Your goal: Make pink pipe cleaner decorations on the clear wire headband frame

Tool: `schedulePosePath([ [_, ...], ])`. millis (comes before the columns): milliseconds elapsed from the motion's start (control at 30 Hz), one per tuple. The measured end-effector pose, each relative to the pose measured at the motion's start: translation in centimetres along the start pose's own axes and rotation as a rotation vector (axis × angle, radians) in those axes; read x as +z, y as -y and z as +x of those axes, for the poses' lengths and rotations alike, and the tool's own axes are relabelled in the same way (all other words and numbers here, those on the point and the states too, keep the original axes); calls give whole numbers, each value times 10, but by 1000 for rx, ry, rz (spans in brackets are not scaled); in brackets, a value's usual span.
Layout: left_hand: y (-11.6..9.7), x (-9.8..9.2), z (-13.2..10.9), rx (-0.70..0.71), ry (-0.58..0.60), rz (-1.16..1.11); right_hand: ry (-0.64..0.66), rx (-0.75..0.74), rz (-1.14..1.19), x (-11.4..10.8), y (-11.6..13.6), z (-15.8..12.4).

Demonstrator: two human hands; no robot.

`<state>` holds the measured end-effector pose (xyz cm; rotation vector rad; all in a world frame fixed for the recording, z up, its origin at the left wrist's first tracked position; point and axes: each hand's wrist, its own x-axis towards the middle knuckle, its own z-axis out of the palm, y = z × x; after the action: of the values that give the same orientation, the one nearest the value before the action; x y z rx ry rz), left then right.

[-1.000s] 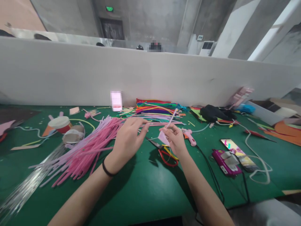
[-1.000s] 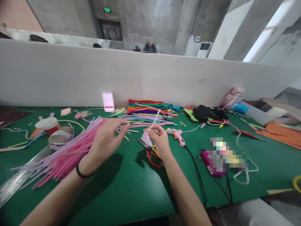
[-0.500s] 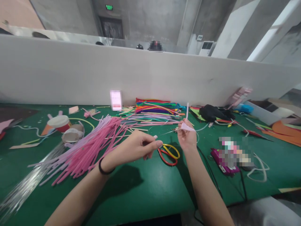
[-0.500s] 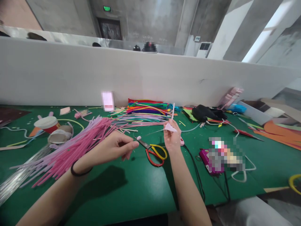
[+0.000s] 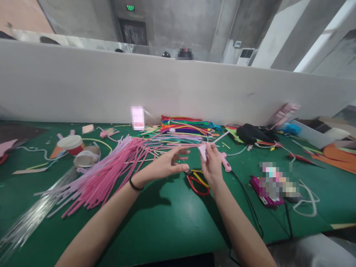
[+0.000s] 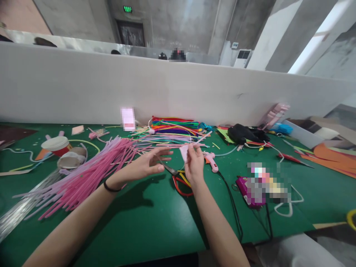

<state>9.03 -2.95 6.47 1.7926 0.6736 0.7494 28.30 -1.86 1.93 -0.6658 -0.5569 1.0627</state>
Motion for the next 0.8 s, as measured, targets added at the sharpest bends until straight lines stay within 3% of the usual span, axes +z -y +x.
schedulePosePath([
  [133,1,1,5,-15,-114,-283,20,-32,-86,8,-15,-13],
  [433,5,-19,6,-51,-164,-720,82,-155,-267,12,-28,-27],
  [533,16,-13,10,-12,-186,-598,95,-169,-305,14,-30,-31],
  [667,28,0,12,118,-197,-210,78,-142,-311,14,-33,-34],
  [800,31,12,13,212,-337,212,67,-140,-339,14,-32,-35],
])
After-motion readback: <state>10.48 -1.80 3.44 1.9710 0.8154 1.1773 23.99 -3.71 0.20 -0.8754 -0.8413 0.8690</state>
